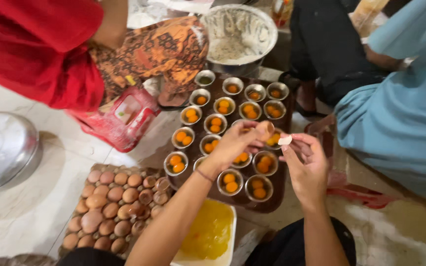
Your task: The person cracks eggs and separates the yolks from the whites. The yolks are placed into small metal cups arranged in a tray, while the egg whites are collected in a plastic container. The person continues this process for multiple eggs.
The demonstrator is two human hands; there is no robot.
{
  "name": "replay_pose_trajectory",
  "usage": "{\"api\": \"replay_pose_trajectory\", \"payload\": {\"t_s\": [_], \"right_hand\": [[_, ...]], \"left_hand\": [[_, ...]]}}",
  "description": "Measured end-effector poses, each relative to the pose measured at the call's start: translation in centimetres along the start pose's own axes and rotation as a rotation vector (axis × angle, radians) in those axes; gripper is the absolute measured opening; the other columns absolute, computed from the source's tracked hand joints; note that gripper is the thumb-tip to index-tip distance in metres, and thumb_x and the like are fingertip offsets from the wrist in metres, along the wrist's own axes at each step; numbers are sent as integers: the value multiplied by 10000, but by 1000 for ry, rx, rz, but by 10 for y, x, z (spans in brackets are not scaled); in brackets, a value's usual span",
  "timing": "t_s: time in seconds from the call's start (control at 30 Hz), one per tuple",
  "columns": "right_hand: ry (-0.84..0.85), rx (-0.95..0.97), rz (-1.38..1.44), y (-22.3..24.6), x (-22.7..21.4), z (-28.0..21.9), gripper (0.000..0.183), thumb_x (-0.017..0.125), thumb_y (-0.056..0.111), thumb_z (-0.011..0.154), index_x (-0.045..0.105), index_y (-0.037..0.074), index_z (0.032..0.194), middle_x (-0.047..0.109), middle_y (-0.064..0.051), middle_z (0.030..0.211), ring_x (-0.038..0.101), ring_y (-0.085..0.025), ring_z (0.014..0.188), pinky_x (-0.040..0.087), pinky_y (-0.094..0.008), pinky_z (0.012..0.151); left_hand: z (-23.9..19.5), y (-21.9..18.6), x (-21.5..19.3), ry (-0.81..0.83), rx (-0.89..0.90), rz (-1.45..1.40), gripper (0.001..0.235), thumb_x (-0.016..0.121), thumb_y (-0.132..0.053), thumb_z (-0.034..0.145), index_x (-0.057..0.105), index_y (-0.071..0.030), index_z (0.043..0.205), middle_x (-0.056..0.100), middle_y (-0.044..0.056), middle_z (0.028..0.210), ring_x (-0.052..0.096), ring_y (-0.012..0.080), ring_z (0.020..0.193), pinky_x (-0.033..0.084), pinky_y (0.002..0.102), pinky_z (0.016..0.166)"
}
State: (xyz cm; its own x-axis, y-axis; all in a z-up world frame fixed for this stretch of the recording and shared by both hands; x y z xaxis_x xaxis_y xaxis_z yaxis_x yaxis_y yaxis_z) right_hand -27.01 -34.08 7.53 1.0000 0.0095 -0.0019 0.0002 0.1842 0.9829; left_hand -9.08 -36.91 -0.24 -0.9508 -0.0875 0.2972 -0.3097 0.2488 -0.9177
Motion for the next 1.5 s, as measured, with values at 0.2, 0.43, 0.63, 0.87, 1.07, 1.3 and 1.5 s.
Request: {"api": "replay_pose_trajectory", "payload": {"t_s": [0.2, 0.43, 0.63, 0.87, 1.07, 1.3, 1.5], "right_hand": [[144, -89, -136, 23, 54, -38, 304, 731, -4, 922, 613, 34, 1199, 731, -152, 1292, 712, -223, 1168, 607, -245, 783], [320, -365, -267, 51, 113, -98, 143, 756, -4, 899, 764, 40, 1035, 739, -140, 1153, 749, -266, 989, 640, -315, 697], [552, -286, -293, 12, 175, -158, 114, 808, 92, 842, 792, 109, 953, 749, -121, 1116, 749, -270, 966, 651, -342, 684], [910, -151, -330, -66, 264, -243, 112, 785, 123, 829, 802, 137, 939, 758, -87, 1022, 757, -268, 905, 653, -342, 652], [1016, -363, -431, -97, 331, -300, 151, 805, 192, 802, 761, 151, 941, 729, -134, 1022, 716, -392, 921, 615, -473, 719], [1067, -705, -620, -116, 371, -344, 117, 752, 311, 843, 737, 238, 933, 668, -52, 998, 725, -349, 895, 609, -450, 786], [1164, -762, -1237, -152, 405, -371, 307, 684, 477, 823, 707, 180, 747, 680, -39, 754, 727, -273, 768, 592, -433, 687]], "left_hand": [[-99, -21, -23, 52, 23, -43, 601, 791, -268, 870, 572, -30, 1376, 664, 185, 1184, 740, 261, 978, 628, 307, 806], [-170, -24, -87, -63, 56, -16, 591, 770, -354, 902, 600, -16, 1357, 696, 194, 1055, 755, 259, 905, 628, 304, 738], [-237, -23, -183, -243, 71, 401, 407, 692, -357, 915, 697, -174, 1279, 777, 90, 1051, 742, 197, 982, 601, 331, 834], [-312, -48, -285, -716, 247, 812, 360, 635, -525, 922, 711, -260, 1153, 779, 20, 1082, 745, 255, 1038, 598, 370, 875], [-342, -58, -302, -801, 369, 1018, 342, 585, -496, 974, 707, -209, 1116, 732, 98, 1027, 742, 363, 986, 606, 473, 829], [-357, -58, -306, -798, 342, 927, 359, 533, -482, 990, 670, -183, 1132, 712, 109, 1043, 719, 395, 1028, 590, 493, 878], [-335, -48, -302, -721, 226, 946, 422, 483, -580, 952, 636, -248, 1163, 710, 71, 1032, 725, 373, 1047, 577, 488, 946]]}}
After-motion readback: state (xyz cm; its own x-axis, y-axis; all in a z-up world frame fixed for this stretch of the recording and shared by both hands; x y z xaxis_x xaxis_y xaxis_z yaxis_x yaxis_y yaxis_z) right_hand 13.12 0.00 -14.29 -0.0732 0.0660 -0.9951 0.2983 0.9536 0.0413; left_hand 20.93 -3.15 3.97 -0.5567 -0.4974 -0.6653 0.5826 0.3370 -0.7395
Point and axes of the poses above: each hand's wrist, its own z-axis towards the middle knuckle, its own x-axis out of the palm, y = z × x, the point moved 10 cm from there along z, towards the middle knuckle
